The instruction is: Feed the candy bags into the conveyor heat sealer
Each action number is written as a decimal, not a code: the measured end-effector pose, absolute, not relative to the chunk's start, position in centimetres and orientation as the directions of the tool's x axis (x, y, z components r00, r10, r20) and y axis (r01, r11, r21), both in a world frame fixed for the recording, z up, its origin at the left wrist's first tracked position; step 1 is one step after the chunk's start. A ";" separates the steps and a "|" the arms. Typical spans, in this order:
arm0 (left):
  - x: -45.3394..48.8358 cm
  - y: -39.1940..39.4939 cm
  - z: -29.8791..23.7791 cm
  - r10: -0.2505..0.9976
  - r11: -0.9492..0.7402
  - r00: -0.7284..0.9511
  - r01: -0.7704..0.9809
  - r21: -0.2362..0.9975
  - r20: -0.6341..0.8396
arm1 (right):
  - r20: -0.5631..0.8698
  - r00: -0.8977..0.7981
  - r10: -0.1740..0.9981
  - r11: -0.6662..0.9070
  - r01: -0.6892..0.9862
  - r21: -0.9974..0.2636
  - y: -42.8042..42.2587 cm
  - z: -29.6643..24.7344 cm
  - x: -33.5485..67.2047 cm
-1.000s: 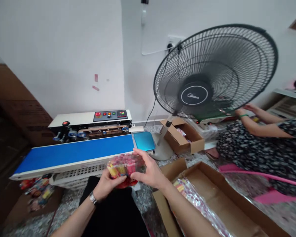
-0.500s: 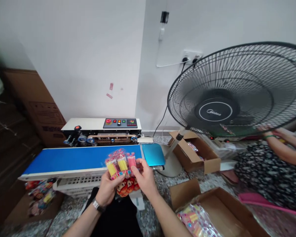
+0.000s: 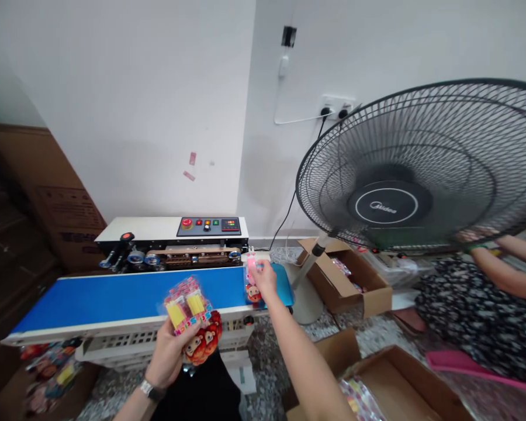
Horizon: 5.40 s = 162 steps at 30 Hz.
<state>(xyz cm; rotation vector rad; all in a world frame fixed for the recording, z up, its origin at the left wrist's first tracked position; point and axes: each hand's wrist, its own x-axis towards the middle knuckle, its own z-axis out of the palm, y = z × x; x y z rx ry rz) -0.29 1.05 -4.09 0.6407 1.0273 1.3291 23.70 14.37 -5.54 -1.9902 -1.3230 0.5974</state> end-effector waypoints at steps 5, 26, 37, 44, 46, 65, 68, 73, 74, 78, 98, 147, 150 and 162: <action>-0.5 1.2 -4.3 0.971 0.190 -0.041 -0.464 0.865 -0.235 | -0.031 0.363 0.931 -0.284 0.670 -0.686 16.4 -6.1 22.3; 1.0 2.4 -3.5 0.980 0.099 -0.104 -0.497 0.862 -0.172 | 0.260 0.023 0.965 0.244 0.275 -0.930 8.8 -2.3 16.8; -0.2 1.8 -4.7 0.973 0.155 -0.077 -0.483 0.862 -0.219 | 0.162 0.309 0.937 -0.142 0.762 -0.632 16.3 -5.6 24.1; 0.2 1.9 -3.9 0.975 0.166 -0.032 -0.541 0.825 -0.218 | 0.191 0.167 0.967 0.005 0.741 -0.672 16.5 -4.9 20.5; 0.3 2.1 -3.8 0.977 0.163 -0.021 -0.561 0.811 -0.211 | 0.209 0.040 0.977 0.140 0.619 -0.773 14.7 -3.9 19.4; 0.5 2.0 -4.4 0.964 0.171 -0.082 -0.533 0.828 -0.252 | 0.151 0.365 0.919 -0.178 0.724 -0.666 14.8 -5.0 23.9; 0.6 2.0 -4.2 0.962 0.199 -0.060 -0.516 0.833 -0.267 | 0.138 0.354 0.925 -0.186 0.739 -0.648 16.6 -5.6 23.3; 0.8 2.2 -3.7 0.972 0.166 -0.055 -0.519 0.839 -0.227 | 0.156 0.243 0.957 -0.083 0.749 -0.658 16.5 -4.8 20.2; 0.8 2.2 -3.7 0.974 0.161 -0.055 -0.524 0.836 -0.221 | 0.178 0.196 0.964 -0.018 0.720 -0.693 15.8 -4.4 19.6; 0.9 2.4 -3.5 0.972 0.161 -0.059 -0.539 0.826 -0.228 | 0.194 -0.111 0.975 0.222 0.381 -0.898 11.7 -2.4 17.5; 0.7 2.1 -4.1 0.950 0.190 -0.107 -0.549 0.814 -0.294 | 0.163 0.394 0.905 -0.196 0.724 -0.661 14.2 -5.7 23.7; -1.2 1.4 -1.7 0.953 0.294 0.257 -0.652 0.699 -0.161 | 0.380 -0.485 0.787 0.604 0.480 -0.636 6.3 5.0 16.9; -1.5 1.4 -1.6 0.955 0.291 0.246 -0.647 0.705 -0.168 | 0.363 -0.502 0.785 0.605 0.495 -0.624 6.3 5.3 16.6; -1.1 1.1 -1.5 0.955 0.288 0.247 -0.645 0.708 -0.163 | 0.268 -0.504 0.821 0.517 0.458 -0.723 5.6 5.4 16.1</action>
